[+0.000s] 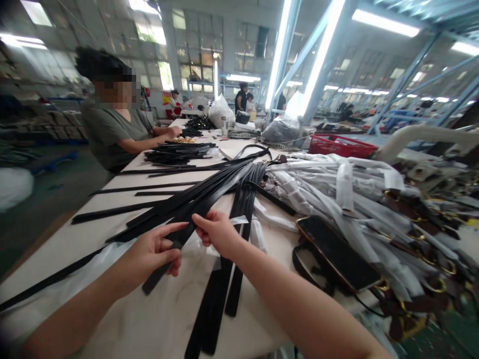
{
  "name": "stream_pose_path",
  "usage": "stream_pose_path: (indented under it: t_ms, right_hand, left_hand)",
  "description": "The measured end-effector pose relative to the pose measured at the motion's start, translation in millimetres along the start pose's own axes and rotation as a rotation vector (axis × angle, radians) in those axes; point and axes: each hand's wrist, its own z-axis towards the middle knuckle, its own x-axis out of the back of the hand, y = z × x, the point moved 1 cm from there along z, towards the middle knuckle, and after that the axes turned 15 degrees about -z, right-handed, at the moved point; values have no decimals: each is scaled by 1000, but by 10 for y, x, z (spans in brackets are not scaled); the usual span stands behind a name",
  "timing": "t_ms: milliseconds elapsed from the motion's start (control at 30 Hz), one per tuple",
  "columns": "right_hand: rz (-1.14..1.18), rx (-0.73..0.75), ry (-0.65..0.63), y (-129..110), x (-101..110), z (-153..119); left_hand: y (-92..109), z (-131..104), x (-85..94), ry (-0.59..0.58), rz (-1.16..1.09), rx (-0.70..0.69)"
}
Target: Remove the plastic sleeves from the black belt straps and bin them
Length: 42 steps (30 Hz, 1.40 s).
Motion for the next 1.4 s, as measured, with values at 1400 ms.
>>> stream_pose_path:
  t_ms: [1400]
  right_hand:
    - [-9,206,133,-180,299,158]
  left_hand:
    - [-262,-85,-318,-199,-542,363]
